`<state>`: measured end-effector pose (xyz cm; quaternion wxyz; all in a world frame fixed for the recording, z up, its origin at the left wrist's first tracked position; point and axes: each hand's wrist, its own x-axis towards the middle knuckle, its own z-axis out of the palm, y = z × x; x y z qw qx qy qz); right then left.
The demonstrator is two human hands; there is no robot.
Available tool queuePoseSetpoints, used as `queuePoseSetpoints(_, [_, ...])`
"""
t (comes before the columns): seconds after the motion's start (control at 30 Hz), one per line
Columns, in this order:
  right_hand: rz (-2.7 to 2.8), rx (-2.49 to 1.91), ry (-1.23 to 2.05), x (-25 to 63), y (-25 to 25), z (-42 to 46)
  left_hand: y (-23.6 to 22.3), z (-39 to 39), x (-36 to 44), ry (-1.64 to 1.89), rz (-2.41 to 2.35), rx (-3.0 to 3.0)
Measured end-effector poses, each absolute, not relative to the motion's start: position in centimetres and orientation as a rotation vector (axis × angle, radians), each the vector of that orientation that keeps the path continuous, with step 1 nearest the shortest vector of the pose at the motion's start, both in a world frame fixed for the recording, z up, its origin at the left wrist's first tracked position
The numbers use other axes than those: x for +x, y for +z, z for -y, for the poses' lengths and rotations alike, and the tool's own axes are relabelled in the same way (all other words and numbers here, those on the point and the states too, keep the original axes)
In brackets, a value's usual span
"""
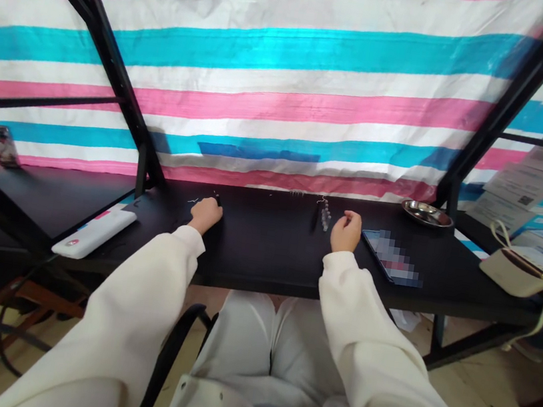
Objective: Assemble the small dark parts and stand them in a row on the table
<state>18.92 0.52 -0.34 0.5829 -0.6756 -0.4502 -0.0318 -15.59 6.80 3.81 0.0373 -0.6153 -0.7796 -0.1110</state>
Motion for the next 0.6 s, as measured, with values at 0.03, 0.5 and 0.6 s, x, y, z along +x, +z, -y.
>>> queuePoseSetpoints(0.03, [1.050,-1.625,-0.047,19.0,-0.4,-0.5,3.8,-6.5,-15.2,-0.335,2.340,-1.900])
queuePoseSetpoints(0.5, [1.253,-1.936,0.061,19.0,-1.6,-0.6,2.0,-1.4,0.1,-0.722,1.047,-2.719])
queuePoseSetpoints(0.6, [1.288,-1.952,0.055,18.9,-1.9,-0.7,1.4,-2.0,2.4,-0.647,1.089,-2.690])
